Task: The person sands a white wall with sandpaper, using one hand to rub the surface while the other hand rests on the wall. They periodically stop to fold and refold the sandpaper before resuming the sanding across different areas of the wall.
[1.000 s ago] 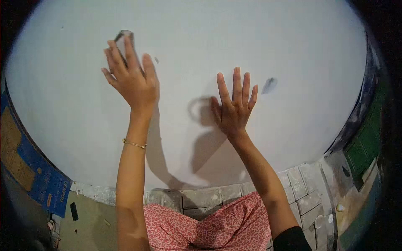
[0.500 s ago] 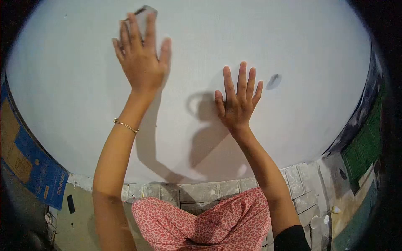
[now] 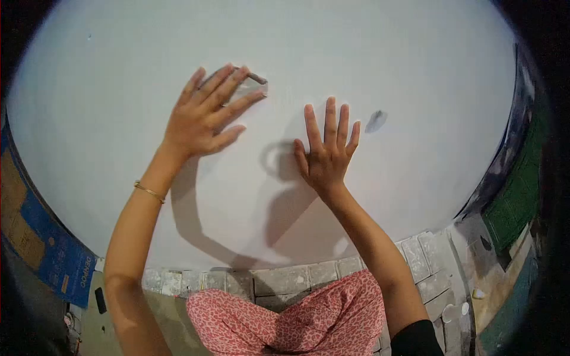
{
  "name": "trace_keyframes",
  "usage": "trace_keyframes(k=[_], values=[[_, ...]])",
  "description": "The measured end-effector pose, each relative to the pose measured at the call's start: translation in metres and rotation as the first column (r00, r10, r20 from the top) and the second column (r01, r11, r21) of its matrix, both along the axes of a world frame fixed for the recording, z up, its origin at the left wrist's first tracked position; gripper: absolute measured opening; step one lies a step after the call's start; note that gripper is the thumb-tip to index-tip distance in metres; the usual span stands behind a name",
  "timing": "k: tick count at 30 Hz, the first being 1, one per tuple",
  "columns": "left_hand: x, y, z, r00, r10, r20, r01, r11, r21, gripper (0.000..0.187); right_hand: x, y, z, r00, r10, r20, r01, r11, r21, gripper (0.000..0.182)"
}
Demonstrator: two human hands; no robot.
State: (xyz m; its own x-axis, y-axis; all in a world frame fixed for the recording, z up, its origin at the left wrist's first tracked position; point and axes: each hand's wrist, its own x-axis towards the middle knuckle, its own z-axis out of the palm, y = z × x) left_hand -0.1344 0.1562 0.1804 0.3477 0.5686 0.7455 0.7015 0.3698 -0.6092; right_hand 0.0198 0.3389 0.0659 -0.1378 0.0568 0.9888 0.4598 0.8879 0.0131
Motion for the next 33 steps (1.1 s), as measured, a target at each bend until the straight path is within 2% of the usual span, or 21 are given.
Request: trace_keyframes(k=[1, 3, 5, 6, 8, 10, 12, 14, 15, 17, 18, 20, 22, 23, 24, 25, 27, 28, 30, 32, 33], values=[[-0.004, -0.005, 0.007, 0.997, -0.018, -0.08, 0.008, 0.993, -0.117, 0.068, 0.001, 0.0, 0.001, 1.0, -0.004, -0.002, 0.004, 1.0, 0.01, 0.052], [-0.005, -0.009, 0.026, 0.996, 0.023, 0.088, -0.046, 0.961, 0.272, 0.062, 0.002, -0.003, 0.003, 1.0, 0.01, 0.022, -0.01, 1.0, 0.021, 0.051], [-0.028, -0.009, 0.04, 0.984, -0.088, 0.157, -0.027, 0.789, 0.613, 0.056, 0.002, -0.002, 0.001, 1.0, -0.002, 0.0, 0.002, 1.0, 0.02, 0.051], [-0.029, -0.004, 0.041, 0.985, -0.08, 0.152, -0.031, 0.787, 0.616, 0.056, 0.0, -0.002, 0.0, 1.0, -0.013, -0.012, 0.013, 1.0, 0.014, 0.051], [-0.019, 0.018, 0.036, 0.937, -0.102, 0.335, -0.232, 0.534, 0.813, 0.055, 0.001, -0.003, 0.001, 1.0, -0.015, -0.007, 0.015, 1.0, 0.016, 0.052], [0.008, 0.044, 0.018, 0.939, -0.113, 0.325, -0.185, 0.631, 0.754, 0.058, 0.0, 0.001, -0.001, 1.0, -0.005, -0.002, 0.005, 0.999, 0.035, 0.054], [0.035, 0.06, -0.004, 0.966, -0.046, 0.255, -0.092, 0.86, 0.503, 0.06, 0.0, 0.0, -0.001, 1.0, 0.001, 0.014, -0.001, 1.0, 0.029, 0.054], [0.045, 0.067, -0.019, 0.991, -0.031, 0.131, 0.006, 0.982, 0.191, 0.061, -0.001, 0.002, -0.002, 1.0, 0.015, 0.017, -0.015, 0.999, 0.028, 0.055], [0.043, 0.063, -0.016, 0.991, -0.029, 0.134, 0.002, 0.979, 0.203, 0.061, 0.0, 0.001, -0.002, 1.0, 0.018, 0.02, -0.019, 0.999, 0.04, 0.055], [0.033, 0.05, -0.005, 0.991, -0.085, 0.099, 0.073, 0.99, 0.123, 0.062, 0.001, -0.001, 0.0, 0.999, 0.046, 0.02, -0.046, 0.998, 0.033, 0.055], [0.028, 0.041, 0.004, 0.984, -0.096, 0.149, 0.058, 0.968, 0.243, 0.06, -0.001, 0.0, -0.001, 0.999, 0.032, 0.023, -0.033, 0.999, 0.038, 0.056], [0.006, 0.022, 0.024, 0.989, -0.024, 0.143, -0.052, 0.859, 0.509, 0.06, -0.001, -0.001, -0.001, 1.0, 0.024, 0.02, -0.025, 0.999, 0.039, 0.056], [-0.026, 0.0, 0.041, 0.978, -0.032, 0.205, -0.133, 0.661, 0.738, 0.058, 0.0, -0.001, 0.0, 0.999, 0.033, 0.013, -0.033, 0.998, 0.047, 0.054], [-0.036, -0.012, 0.044, 0.937, -0.088, 0.339, -0.236, 0.554, 0.798, 0.059, 0.0, -0.001, 0.0, 0.999, 0.042, 0.02, -0.043, 0.998, 0.052, 0.054], [-0.048, -0.021, 0.048, 0.852, -0.116, 0.51, -0.432, 0.394, 0.811, 0.061, -0.001, 0.0, 0.0, 0.999, 0.036, 0.01, -0.036, 0.998, 0.057, 0.054], [-0.061, -0.029, 0.049, 0.852, -0.109, 0.513, -0.438, 0.39, 0.81, 0.061, -0.002, -0.001, -0.001, 1.0, 0.029, -0.002, -0.029, 0.998, 0.057, 0.053], [-0.069, -0.036, 0.049, 0.796, -0.176, 0.58, -0.539, 0.232, 0.81, 0.063, -0.001, -0.003, 0.001, 1.0, 0.021, 0.006, -0.021, 0.999, 0.034, 0.053], [-0.066, -0.032, 0.045, 0.83, -0.171, 0.532, -0.481, 0.264, 0.836, 0.061, -0.001, -0.003, 0.001, 1.0, 0.013, 0.005, -0.013, 0.999, 0.038, 0.052], [-0.044, -0.012, 0.032, 0.876, -0.115, 0.469, -0.386, 0.416, 0.823, 0.058, -0.001, -0.003, 0.001, 1.0, 0.01, 0.005, -0.011, 0.999, 0.039, 0.052], [-0.013, 0.017, 0.009, 0.936, -0.087, 0.34, -0.21, 0.637, 0.742, 0.062, -0.002, -0.004, 0.001, 1.0, 0.015, 0.003, -0.015, 0.999, 0.049, 0.051], [0.006, 0.03, -0.007, 0.937, -0.123, 0.326, -0.117, 0.77, 0.627, 0.064, -0.003, -0.005, 0.001, 1.0, 0.016, 0.009, -0.017, 0.999, 0.05, 0.051]])
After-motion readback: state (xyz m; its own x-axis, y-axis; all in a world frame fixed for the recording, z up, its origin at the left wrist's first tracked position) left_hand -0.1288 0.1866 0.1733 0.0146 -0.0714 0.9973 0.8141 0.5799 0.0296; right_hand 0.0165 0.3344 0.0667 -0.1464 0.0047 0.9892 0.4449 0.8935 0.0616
